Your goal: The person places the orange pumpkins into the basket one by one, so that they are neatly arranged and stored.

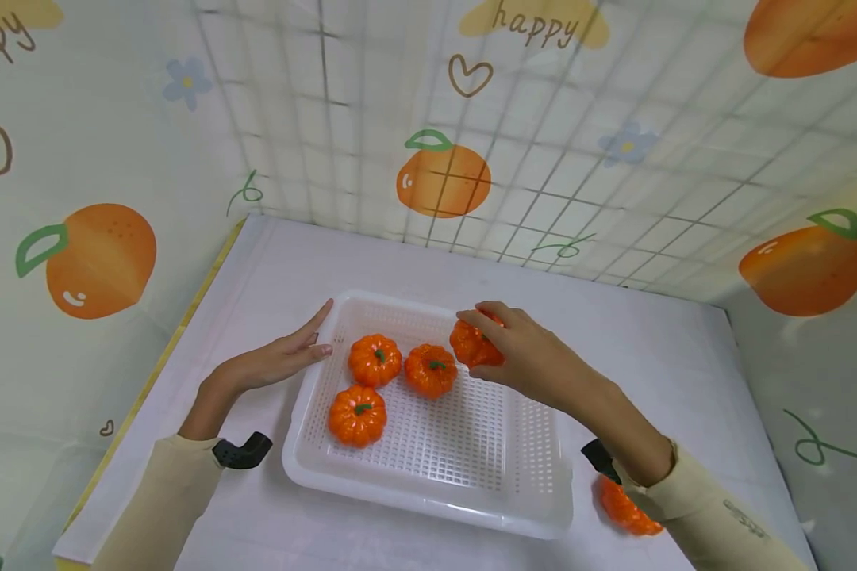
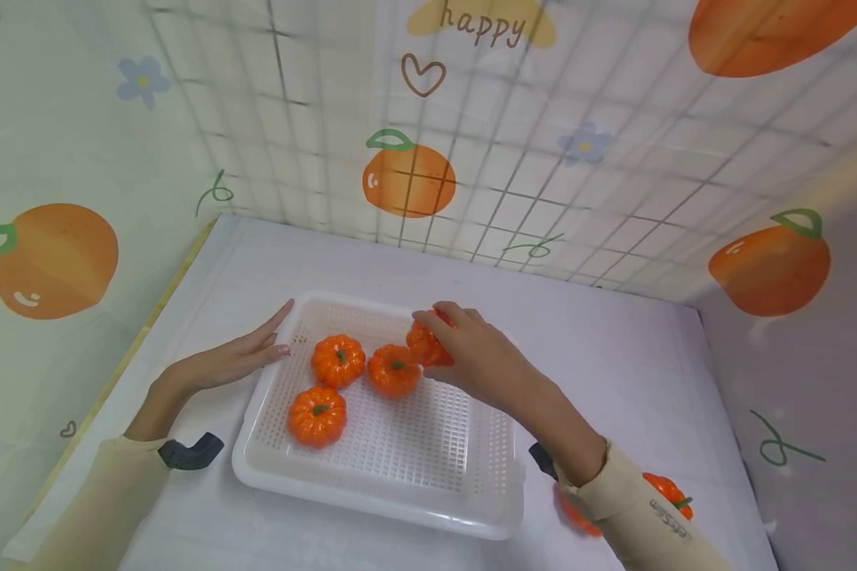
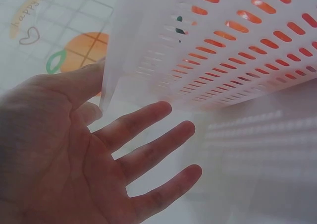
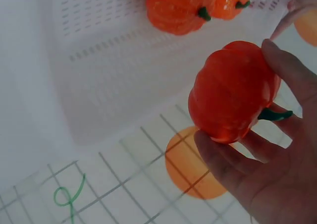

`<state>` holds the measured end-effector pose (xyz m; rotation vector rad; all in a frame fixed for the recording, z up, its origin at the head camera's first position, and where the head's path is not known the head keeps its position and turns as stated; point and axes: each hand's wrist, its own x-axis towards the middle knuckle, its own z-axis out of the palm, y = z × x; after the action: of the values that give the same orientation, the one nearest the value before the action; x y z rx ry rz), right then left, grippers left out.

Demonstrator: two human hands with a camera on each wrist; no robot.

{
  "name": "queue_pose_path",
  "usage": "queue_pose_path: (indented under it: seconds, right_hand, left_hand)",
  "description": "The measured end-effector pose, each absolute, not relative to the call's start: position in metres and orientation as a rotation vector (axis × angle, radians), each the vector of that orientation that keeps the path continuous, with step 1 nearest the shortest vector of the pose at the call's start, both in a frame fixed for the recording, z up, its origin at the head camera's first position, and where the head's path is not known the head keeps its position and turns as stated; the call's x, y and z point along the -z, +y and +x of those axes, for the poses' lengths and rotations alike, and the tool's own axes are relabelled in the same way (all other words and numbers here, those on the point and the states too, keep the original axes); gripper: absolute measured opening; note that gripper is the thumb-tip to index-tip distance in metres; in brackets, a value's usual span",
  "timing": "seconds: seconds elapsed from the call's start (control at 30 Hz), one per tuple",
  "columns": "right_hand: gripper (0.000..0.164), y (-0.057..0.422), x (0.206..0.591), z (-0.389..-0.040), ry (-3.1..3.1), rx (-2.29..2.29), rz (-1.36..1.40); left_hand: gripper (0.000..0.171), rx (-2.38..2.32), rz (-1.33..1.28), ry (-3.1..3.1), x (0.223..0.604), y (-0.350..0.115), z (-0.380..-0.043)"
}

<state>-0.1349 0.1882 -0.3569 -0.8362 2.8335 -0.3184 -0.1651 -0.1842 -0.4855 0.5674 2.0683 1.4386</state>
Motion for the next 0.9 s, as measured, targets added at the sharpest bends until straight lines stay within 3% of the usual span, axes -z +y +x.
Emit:
queue_pose_path:
  seconds: [0.9]
  right_hand:
    - [0.067,0.136,0.41,-0.115,2.48,0.114,-1.489]
  left_hand:
    - [0.077,-1.424,0.57,2.079,0.487,-0.187,-0.168]
